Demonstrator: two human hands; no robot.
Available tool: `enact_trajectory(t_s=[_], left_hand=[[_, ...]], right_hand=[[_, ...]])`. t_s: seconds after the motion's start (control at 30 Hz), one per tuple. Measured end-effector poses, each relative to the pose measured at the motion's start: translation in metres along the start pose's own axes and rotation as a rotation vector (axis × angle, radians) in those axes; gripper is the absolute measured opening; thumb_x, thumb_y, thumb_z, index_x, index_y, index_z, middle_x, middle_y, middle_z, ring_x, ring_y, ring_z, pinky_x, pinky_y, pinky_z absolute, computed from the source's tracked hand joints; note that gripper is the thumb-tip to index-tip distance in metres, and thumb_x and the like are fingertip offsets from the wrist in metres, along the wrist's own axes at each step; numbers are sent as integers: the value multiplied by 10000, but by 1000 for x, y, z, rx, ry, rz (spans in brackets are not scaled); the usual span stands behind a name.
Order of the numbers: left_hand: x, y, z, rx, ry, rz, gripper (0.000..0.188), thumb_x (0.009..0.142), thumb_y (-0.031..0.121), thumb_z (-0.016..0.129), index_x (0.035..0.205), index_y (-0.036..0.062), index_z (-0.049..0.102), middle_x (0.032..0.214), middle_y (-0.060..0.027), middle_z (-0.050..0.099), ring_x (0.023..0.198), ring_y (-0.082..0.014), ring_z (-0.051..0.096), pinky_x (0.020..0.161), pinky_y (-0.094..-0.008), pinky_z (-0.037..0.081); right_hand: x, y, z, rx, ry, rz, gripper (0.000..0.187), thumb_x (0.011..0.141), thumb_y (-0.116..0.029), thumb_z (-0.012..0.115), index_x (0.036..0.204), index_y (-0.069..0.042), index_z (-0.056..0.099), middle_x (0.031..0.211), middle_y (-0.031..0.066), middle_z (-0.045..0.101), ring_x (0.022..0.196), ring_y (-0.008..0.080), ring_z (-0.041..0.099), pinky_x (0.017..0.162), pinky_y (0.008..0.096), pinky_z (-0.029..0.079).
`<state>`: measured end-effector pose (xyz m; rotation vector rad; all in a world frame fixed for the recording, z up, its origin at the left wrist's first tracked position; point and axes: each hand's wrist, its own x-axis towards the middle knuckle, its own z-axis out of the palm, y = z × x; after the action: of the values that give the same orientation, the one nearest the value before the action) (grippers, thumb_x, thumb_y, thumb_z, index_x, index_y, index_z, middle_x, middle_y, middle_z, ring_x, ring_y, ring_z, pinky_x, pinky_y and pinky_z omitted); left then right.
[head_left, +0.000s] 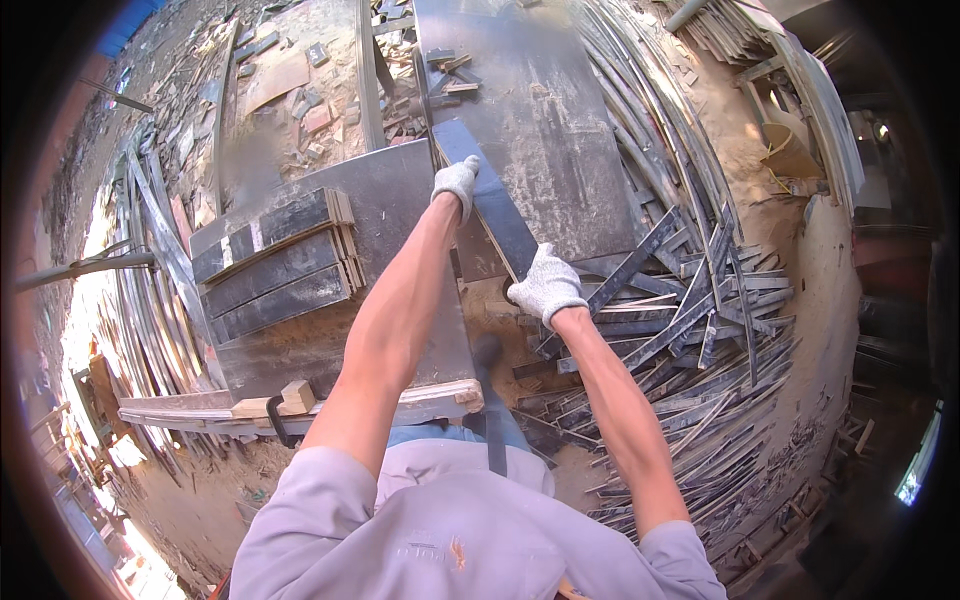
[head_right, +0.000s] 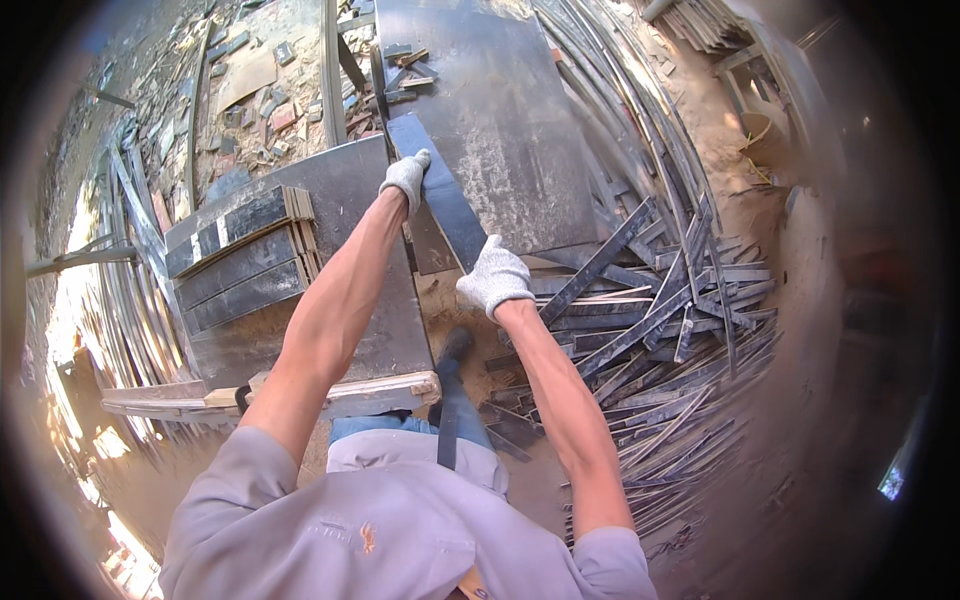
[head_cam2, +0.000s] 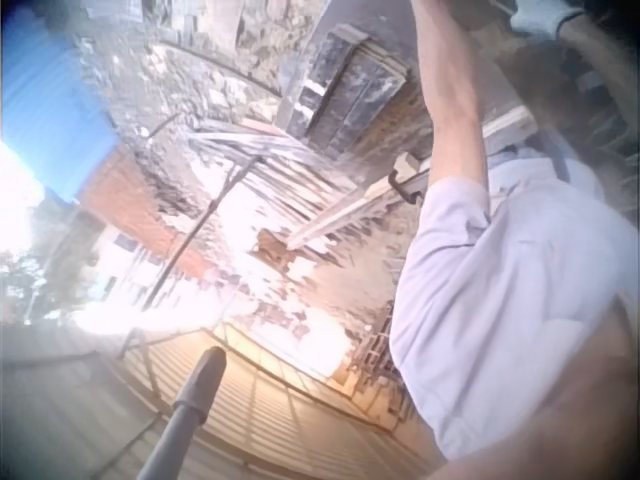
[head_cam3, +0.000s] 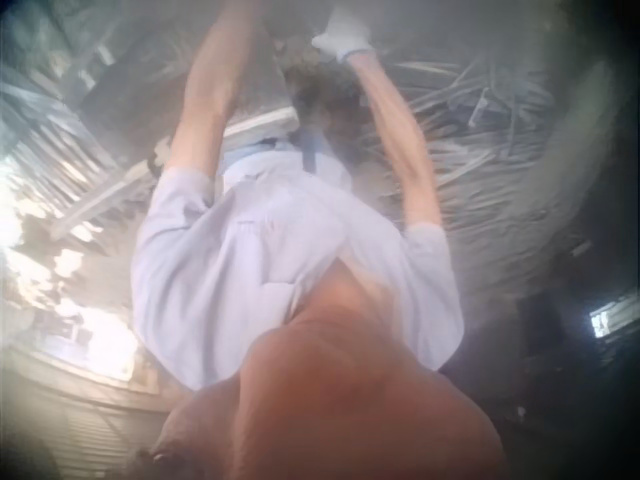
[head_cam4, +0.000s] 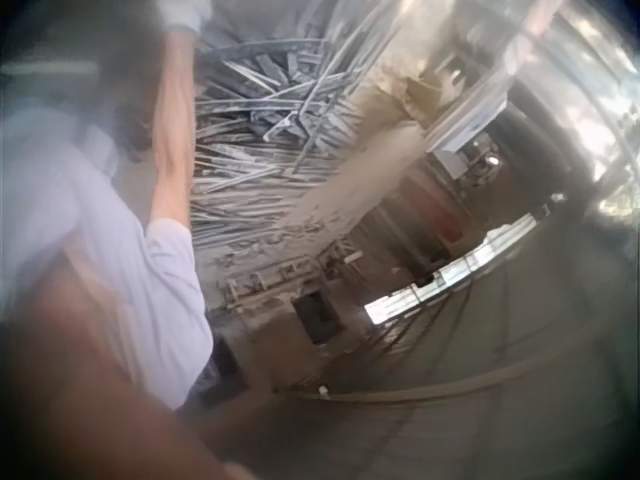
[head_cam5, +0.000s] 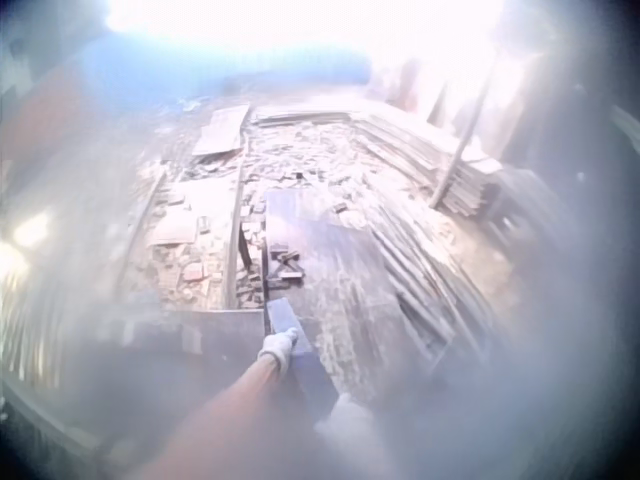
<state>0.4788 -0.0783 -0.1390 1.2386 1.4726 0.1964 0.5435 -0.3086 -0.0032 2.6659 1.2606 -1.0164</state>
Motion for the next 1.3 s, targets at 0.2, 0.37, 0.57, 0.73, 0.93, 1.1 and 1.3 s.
enact_trajectory(t_s=[0.2,0.37,0.57,0.73,0.93,1.1,1.3], left_hand=[[-204,-50,-23,-233,9,-10,593,983,523,727,1113,-56,728,1019,-196,768,1010,-274,704,923,-436,517],[-283,-163,-117,-470,-244,-494,745,984,521,724,1360,-100,559,1436,-312,561,1315,-418,593,1042,-476,531],[-290,-252,-220,-1121,189,-459,878,1018,407,709,1608,-62,260,1669,-320,262,1451,-475,455,1140,-572,497],[-286,-263,-262,-1178,558,-362,672,1062,333,652,1580,-3,387,1560,-281,468,1366,-450,555,1062,-563,559],[-267,-255,-269,-1245,559,-312,645,1055,357,664,1563,25,445,1571,-281,458,1372,-449,552,1064,-555,560],[-237,-234,-284,-1282,531,-219,773,1008,433,718,1565,-15,422,1626,-295,386,1451,-470,465,1126,-576,504],[-206,-217,-299,-1391,394,-90,797,979,480,744,1540,4,437,1580,-239,436,1458,-443,440,1194,-602,410]], right_hand=[[-103,85,44,77,112,-158,528,767,-256,783,1213,-76,564,1090,229,703,995,456,714,865,542,578],[-118,85,74,-148,-30,-551,589,719,-217,820,1242,-80,586,1067,191,670,972,406,695,842,511,576],[-64,-91,118,-347,-89,-894,524,718,-181,829,1147,-37,564,1031,180,677,958,359,708,812,481,589],[-59,-210,109,-153,139,-1115,948,736,-380,872,1493,24,469,1415,221,538,1301,381,519,1131,513,398],[7,-263,122,-559,535,-1076,489,931,-137,576,1393,23,570,1238,201,638,1131,349,620,940,486,499],[7,-270,130,-591,372,-1039,334,857,-132,625,1171,-19,637,1100,180,617,1036,332,603,865,496,481],[-1,-264,139,-572,421,-976,260,873,-135,623,1113,-39,647,1087,176,615,1054,336,600,834,499,482]])
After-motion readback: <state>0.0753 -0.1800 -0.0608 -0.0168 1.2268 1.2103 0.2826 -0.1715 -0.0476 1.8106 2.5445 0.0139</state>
